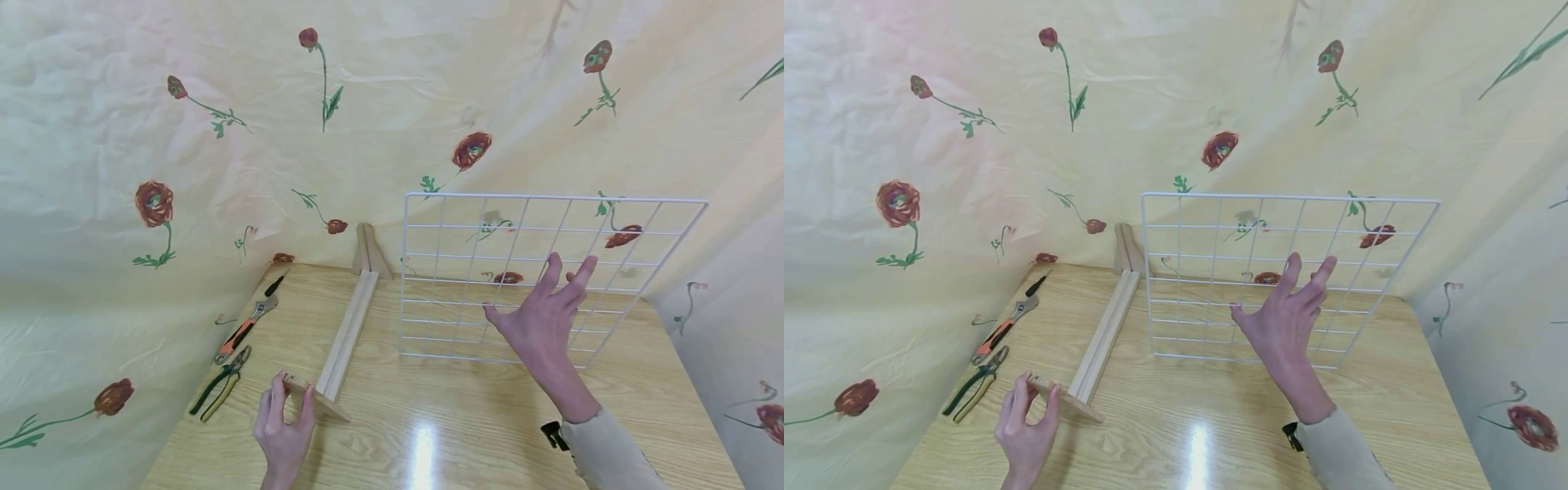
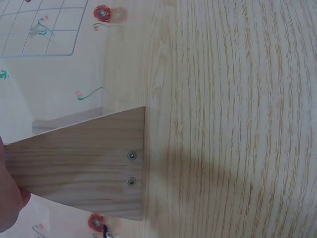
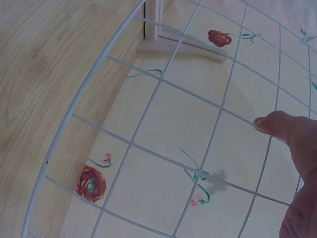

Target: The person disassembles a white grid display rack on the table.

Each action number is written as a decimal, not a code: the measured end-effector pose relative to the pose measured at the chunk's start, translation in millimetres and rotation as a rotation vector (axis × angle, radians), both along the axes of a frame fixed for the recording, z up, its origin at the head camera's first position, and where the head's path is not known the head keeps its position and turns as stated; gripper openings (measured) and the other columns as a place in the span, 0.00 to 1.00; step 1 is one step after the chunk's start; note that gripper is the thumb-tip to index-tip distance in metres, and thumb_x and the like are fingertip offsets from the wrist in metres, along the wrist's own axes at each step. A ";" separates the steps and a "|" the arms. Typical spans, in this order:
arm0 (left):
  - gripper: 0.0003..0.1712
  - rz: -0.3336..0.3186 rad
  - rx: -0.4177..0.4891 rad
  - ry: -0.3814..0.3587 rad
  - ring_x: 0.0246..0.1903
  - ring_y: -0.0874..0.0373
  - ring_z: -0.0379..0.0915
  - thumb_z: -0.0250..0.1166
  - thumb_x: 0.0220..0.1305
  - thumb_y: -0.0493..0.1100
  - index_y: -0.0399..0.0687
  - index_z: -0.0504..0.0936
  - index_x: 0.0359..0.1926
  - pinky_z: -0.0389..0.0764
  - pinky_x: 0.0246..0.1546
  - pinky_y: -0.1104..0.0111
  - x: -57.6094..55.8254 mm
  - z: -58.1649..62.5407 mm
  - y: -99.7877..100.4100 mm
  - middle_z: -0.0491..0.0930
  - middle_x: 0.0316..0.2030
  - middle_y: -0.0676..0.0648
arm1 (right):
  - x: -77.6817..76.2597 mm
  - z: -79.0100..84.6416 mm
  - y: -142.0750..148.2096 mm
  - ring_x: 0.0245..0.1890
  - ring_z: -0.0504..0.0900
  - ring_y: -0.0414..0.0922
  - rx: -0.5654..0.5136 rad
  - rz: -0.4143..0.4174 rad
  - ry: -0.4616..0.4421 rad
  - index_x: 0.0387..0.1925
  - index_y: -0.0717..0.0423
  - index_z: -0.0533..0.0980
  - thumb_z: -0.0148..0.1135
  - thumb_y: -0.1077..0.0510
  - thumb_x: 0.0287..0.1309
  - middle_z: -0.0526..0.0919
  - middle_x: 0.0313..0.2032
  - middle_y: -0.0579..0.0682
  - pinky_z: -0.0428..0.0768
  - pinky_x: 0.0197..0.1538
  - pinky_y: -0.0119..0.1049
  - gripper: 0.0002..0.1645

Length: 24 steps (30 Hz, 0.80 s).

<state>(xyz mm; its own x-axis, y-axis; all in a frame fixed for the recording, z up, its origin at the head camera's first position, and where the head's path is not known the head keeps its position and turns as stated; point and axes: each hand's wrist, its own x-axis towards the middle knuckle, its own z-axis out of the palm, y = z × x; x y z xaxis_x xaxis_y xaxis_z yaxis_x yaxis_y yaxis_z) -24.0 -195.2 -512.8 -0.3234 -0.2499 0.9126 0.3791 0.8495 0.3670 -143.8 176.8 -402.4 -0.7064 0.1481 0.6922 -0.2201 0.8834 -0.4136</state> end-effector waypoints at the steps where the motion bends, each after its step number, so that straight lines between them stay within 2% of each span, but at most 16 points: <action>1: 0.31 0.002 0.000 0.001 0.20 0.43 0.77 0.66 0.67 0.54 0.22 0.81 0.43 0.80 0.15 0.60 0.1 0.3 0.1 0.79 0.26 0.33 | 0.1 0.1 0.2 0.59 0.56 0.73 0.001 0.000 -0.003 0.73 0.62 0.43 0.90 0.49 0.24 0.29 0.72 0.74 0.73 0.42 0.68 0.82; 13: 0.32 0.026 0.005 -0.010 0.19 0.45 0.77 0.67 0.67 0.55 0.22 0.81 0.42 0.81 0.19 0.70 1.0 -1.8 0.1 0.79 0.25 0.34 | 1.3 0.1 1.3 0.59 0.55 0.73 0.002 0.010 -0.006 0.73 0.62 0.43 0.90 0.50 0.24 0.28 0.72 0.73 0.72 0.42 0.68 0.82; 24: 0.32 0.029 0.010 -0.016 0.19 0.44 0.77 0.67 0.66 0.56 0.23 0.82 0.41 0.81 0.18 0.67 1.1 -0.9 0.6 0.79 0.25 0.34 | 0.6 -1.4 2.9 0.59 0.56 0.73 0.018 0.000 0.006 0.72 0.62 0.43 0.90 0.49 0.24 0.30 0.72 0.74 0.73 0.40 0.68 0.82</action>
<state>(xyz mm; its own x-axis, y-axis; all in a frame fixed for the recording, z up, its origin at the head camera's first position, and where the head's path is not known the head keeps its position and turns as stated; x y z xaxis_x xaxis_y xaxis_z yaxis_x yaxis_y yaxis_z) -22.9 -194.6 -513.7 -0.3306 -0.2688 0.9047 0.3480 0.8563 0.3816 -143.2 179.8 -403.8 -0.7024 0.1356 0.6988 -0.2220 0.8910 -0.3961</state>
